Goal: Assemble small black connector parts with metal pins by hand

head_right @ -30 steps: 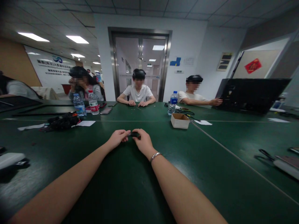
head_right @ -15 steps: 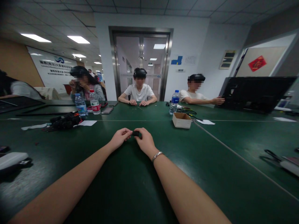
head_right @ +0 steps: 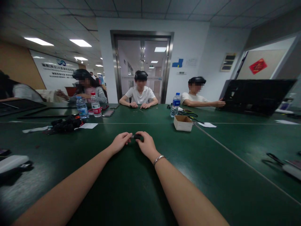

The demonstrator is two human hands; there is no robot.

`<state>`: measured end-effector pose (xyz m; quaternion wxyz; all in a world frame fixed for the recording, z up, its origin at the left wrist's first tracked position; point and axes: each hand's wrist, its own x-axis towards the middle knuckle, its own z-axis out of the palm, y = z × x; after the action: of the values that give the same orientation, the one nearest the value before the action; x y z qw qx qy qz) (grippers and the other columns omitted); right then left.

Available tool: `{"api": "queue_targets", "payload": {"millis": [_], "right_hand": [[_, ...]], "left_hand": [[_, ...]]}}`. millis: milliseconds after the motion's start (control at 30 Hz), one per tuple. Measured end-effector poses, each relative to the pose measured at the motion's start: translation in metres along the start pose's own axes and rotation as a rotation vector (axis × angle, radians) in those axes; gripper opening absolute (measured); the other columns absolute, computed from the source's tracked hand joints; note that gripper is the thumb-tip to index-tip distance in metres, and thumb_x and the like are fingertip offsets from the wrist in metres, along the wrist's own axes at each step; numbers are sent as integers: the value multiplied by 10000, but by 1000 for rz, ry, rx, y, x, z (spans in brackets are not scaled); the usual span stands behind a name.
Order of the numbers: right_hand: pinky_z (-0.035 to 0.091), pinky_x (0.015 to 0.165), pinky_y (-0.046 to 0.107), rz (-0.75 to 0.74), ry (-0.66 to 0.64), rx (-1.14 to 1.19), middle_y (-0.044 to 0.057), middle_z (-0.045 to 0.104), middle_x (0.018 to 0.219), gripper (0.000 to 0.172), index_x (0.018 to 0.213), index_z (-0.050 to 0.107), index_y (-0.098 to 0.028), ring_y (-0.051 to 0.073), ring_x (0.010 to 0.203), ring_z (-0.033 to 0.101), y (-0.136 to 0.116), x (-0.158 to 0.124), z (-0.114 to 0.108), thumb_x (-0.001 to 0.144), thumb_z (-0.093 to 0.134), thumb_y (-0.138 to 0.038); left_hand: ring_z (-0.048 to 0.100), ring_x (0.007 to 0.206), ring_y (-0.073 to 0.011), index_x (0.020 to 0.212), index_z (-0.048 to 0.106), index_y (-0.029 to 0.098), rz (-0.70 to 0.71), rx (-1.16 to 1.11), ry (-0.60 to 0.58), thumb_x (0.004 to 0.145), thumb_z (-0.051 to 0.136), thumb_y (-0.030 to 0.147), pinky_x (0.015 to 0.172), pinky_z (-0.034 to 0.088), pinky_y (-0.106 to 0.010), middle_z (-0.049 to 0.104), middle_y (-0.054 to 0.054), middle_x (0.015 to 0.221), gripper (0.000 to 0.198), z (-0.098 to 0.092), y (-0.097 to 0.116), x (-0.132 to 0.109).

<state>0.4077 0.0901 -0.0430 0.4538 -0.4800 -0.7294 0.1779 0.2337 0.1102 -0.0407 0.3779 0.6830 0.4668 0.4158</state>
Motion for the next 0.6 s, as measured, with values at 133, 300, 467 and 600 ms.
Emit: {"api": "queue_targets", "payload": {"millis": [133, 300, 467, 600], "right_hand": [[459, 723, 289, -2, 6, 3, 21, 640, 1016, 287, 1004, 642, -224, 137, 814, 573, 2, 1, 0, 731, 592, -153], [464, 745, 294, 4, 10, 25, 25, 642, 1023, 287, 1007, 642, -224, 150, 872, 580, 5, 1, 0, 731, 592, -162], [464, 744, 295, -6, 0, 8, 26, 644, 1016, 280, 1004, 641, -222, 146, 852, 579, 3, 0, -1, 734, 589, -168], [465, 734, 295, -9, -4, 1, 24, 644, 1010, 281, 1003, 642, -225, 140, 829, 580, 2, 0, -2, 734, 588, -168]], "left_hand": [[551, 702, -127, 865, 574, 168, 95, -126, -14, 681, 678, 401, 663, 425, -253, 592, -1, 770, 314, -1, 0, -2], [573, 755, -146, 985, 570, 168, -9, -131, 21, 723, 635, 465, 652, 427, -252, 624, -43, 861, 401, -2, -3, 0], [560, 736, -160, 786, 635, 154, -5, 43, -69, 796, 488, 564, 653, 425, -272, 629, -47, 790, 436, -4, -5, 0], [588, 820, -168, 929, 603, 170, 34, -36, -11, 693, 677, 424, 748, 458, -291, 626, -56, 964, 355, -4, -2, -4]]}}
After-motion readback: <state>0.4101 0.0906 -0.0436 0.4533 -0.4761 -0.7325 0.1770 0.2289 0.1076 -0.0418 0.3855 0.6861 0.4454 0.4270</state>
